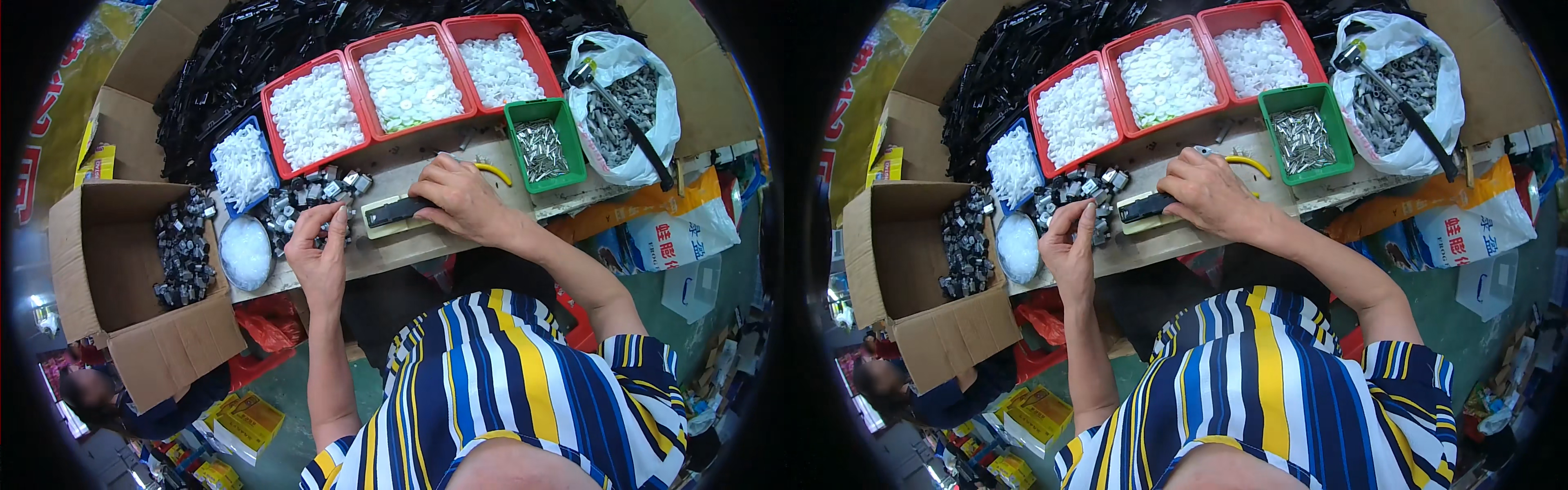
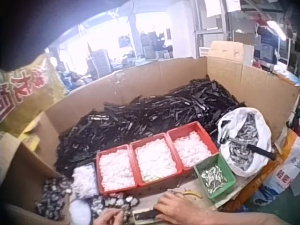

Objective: The person assembles small padlocks at a workbench. They pick up a lock body, insert a white plastic component, and use pliers to secure a metal pin. The finished locks are placed into a cardboard box. The process is repeated continuously with components organized in red and green bins.

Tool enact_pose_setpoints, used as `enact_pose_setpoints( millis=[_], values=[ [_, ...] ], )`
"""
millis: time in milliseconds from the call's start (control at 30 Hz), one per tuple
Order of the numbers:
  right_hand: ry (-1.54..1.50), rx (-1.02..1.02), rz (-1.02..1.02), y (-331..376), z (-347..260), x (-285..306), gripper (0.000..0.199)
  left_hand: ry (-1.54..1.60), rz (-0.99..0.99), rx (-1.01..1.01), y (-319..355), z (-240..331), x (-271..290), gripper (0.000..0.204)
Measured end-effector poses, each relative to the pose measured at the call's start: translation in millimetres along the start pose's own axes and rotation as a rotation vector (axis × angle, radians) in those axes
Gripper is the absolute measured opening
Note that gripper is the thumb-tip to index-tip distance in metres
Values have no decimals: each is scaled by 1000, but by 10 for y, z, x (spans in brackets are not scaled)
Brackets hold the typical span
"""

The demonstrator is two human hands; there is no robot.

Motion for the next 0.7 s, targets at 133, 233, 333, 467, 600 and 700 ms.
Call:
enact_pose_setpoints(
  millis=[133, 233, 333, 467, 600, 700],
  values=[
    [30, -20, -26, -21, -14, -20, 33, -2, 2, -3, 16, -21, -34, 10],
    [53, -31, -32, -32, -21, -21, 33, -45, 7, -65, 21, -11, -71, 10],
    [59, -38, -42, -38, -20, -14, 32, -89, -3, -109, 55, 59, -149, 10],
    [116, -43, -70, -47, -56, -29, 30, -146, -16, -178, 79, 168, -263, 10],
    [151, -30, -93, -70, -84, -23, 30, -168, -17, -221, 96, 228, -318, 10],
    [108, -47, -91, -63, -32, -23, 31, -192, -13, -263, 103, 271, -338, 10]
  ],
)
Point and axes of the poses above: each hand's wrist, its own y-axis away from the middle knuckle, its own x-axis out of the back of the hand, z = x × y, the point moved 10 cm from there along -y, towards the middle knuckle, and after that the axes turned 13 degrees about -y, right-handed, at the moved point
